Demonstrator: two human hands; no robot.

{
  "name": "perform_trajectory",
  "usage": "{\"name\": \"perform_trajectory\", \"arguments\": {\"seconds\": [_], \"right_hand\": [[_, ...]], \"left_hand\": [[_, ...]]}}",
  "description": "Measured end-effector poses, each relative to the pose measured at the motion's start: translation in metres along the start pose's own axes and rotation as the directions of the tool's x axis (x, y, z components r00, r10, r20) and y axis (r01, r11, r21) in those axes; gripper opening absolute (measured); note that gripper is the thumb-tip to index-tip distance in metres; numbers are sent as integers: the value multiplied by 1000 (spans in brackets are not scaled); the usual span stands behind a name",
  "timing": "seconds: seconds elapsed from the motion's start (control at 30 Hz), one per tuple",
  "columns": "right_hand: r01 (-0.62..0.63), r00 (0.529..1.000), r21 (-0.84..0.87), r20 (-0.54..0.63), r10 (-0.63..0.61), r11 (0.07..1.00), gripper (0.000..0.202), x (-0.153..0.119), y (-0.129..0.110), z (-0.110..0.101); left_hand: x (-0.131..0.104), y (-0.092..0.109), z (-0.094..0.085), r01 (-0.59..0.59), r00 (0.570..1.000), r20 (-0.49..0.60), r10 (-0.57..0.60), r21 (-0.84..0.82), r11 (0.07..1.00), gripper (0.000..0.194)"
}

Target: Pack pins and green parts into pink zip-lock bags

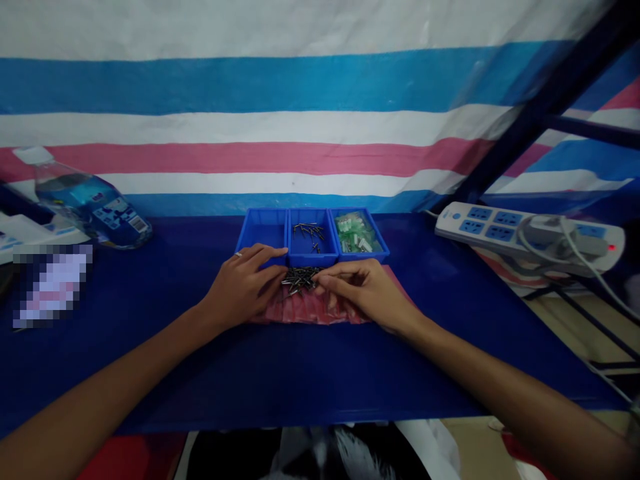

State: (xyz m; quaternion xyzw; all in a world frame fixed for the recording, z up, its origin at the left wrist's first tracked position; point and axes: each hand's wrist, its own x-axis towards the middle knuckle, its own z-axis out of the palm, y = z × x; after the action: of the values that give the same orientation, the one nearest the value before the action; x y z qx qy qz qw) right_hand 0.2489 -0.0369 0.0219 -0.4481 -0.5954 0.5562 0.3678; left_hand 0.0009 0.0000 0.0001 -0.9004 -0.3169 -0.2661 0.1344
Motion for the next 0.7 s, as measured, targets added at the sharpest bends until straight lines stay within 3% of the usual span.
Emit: {"name": "perform_trajectory", "arguments": {"seconds": [0.27,0.53,0.6,0.7], "right_hand": [[-64,997,194,55,55,979,18,2,7,-3],[-80,996,197,-13,84,977,19,1,4,-3],[-19,997,147,-71,30,989,13,1,2,-2],[175,974,-15,-144,-175,984,13,1,1,-2]], "left_hand": [[-1,0,1,3,1000,2,-3,7,1000,14],[0,0,-1,6,1000,8,-6,-1,1000,15],[0,0,-1,7,1000,7,-7,3,1000,15],[0,0,-1,3,1000,11,-3,1,1000,15]]}}
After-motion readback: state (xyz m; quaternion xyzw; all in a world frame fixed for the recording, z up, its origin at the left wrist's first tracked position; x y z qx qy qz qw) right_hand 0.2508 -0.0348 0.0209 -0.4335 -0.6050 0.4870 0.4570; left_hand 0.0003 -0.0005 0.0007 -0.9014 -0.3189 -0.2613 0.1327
